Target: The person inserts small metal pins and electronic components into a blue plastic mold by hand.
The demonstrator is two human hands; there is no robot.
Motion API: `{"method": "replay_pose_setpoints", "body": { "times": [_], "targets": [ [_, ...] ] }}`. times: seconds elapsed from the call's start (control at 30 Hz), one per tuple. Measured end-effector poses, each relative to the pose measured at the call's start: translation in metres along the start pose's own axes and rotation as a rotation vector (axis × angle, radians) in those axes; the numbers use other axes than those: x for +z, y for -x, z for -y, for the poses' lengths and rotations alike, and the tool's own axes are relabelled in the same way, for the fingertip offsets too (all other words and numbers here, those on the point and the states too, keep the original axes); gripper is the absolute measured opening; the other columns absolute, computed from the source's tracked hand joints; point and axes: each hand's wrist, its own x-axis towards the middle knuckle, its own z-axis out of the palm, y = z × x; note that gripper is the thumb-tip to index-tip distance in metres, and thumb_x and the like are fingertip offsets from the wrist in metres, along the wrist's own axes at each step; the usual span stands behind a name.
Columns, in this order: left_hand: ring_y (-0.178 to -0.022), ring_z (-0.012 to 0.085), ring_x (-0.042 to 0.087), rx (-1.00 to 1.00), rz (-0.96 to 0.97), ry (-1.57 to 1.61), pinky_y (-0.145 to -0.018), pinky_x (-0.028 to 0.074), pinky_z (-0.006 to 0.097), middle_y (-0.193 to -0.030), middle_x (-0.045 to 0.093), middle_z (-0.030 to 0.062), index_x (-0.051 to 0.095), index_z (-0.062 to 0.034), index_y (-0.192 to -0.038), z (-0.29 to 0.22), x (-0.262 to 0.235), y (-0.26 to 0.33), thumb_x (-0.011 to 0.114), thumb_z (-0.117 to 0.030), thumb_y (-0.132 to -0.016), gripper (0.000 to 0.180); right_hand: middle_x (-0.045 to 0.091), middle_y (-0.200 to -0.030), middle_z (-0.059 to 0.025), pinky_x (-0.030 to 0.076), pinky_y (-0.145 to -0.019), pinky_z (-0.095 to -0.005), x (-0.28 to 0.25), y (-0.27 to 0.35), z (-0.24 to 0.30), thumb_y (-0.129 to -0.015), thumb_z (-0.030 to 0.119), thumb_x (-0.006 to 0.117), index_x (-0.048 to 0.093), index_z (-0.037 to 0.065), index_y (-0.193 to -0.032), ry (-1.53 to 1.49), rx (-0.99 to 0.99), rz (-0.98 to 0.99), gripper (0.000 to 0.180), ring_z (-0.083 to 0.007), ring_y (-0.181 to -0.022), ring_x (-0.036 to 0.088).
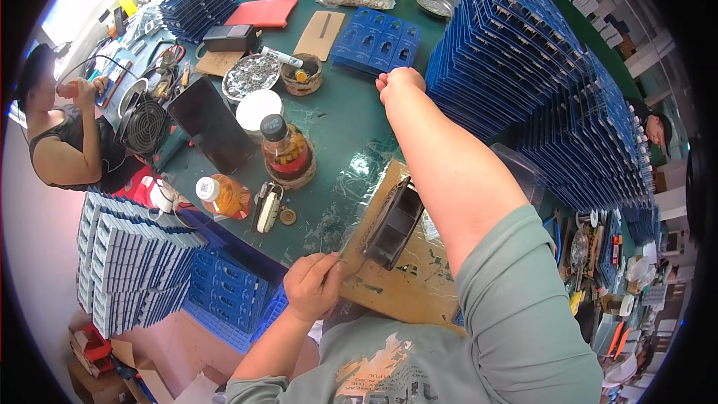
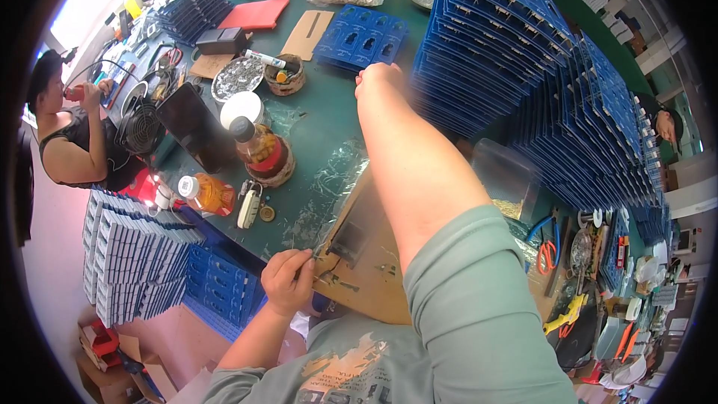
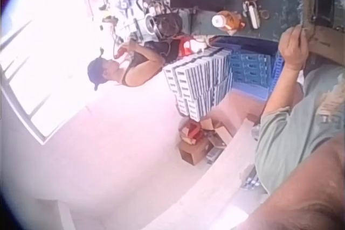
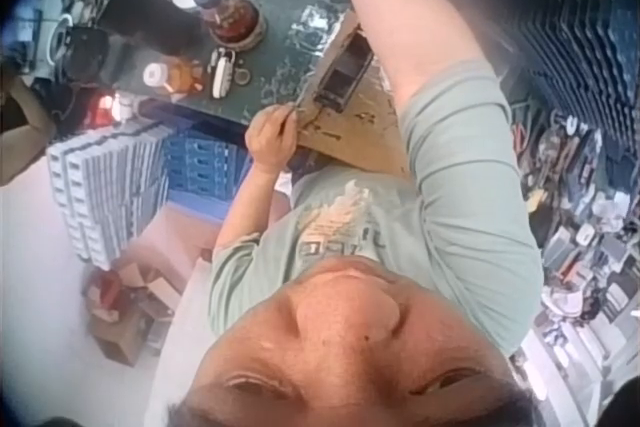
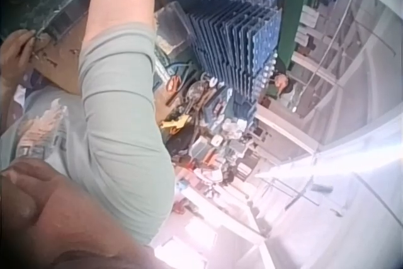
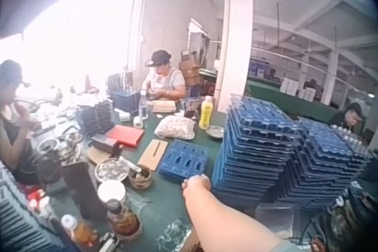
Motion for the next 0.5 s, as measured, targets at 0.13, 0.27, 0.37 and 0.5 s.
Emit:
{"method": "replay_pose_setpoints", "body": {
  "times": [0.13, 0.27, 0.37, 0.5],
  "targets": [
    [-0.067, 0.0235, 0.064, 0.011, -0.001, -0.001, -0.058, 0.052, 0.032, -0.083, 0.068, 0.0089, 0.071, -0.0046, -0.092, 0.000, 0.000, -0.001, 0.076, -0.002, -0.072, 0.021, 0.064, -0.087, -0.0134, 0.055, -0.052, -0.0299, -0.001, 0.005, 0.001, -0.100, 0.009, 0.044, 0.061, 0.002, -0.108, -0.080, -0.018, -0.039, 0.020, -0.0202, -0.064, 0.064],
    [-0.067, 0.0235, 0.064, 0.013, -0.007, -0.004, -0.058, 0.052, 0.032, -0.083, 0.069, 0.0090, 0.071, -0.0046, -0.092, 0.000, -0.001, 0.000, 0.076, -0.001, -0.072, 0.021, 0.063, -0.088, -0.0140, 0.055, -0.053, -0.0307, -0.003, 0.014, 0.001, -0.100, 0.008, 0.044, 0.061, 0.001, -0.108, -0.079, 0.021, -0.042, 0.020, -0.0206, -0.064, 0.064],
    [-0.067, 0.0235, 0.064, 0.016, -0.005, 0.001, -0.058, 0.052, 0.032, -0.083, 0.069, 0.0089, 0.070, -0.0046, -0.092, 0.000, 0.000, -0.001, 0.076, -0.001, -0.072, 0.022, 0.063, -0.089, -0.0143, 0.056, -0.054, -0.0314, -0.004, 0.010, 0.001, -0.100, 0.007, 0.043, 0.061, 0.001, -0.109, -0.081, 0.027, -0.047, 0.020, -0.0211, -0.065, 0.064],
    [-0.067, 0.0234, 0.064, 0.014, -0.005, -0.013, -0.058, 0.052, 0.032, -0.082, 0.068, 0.0088, 0.070, -0.0046, -0.093, 0.001, 0.000, 0.002, 0.076, -0.001, -0.072, 0.022, 0.063, -0.091, -0.0152, 0.056, -0.055, -0.0324, -0.005, 0.011, -0.001, -0.100, 0.006, 0.041, 0.060, 0.000, -0.109, -0.028, 0.033, -0.023, 0.022, -0.0218, -0.066, 0.064]
  ]
}}
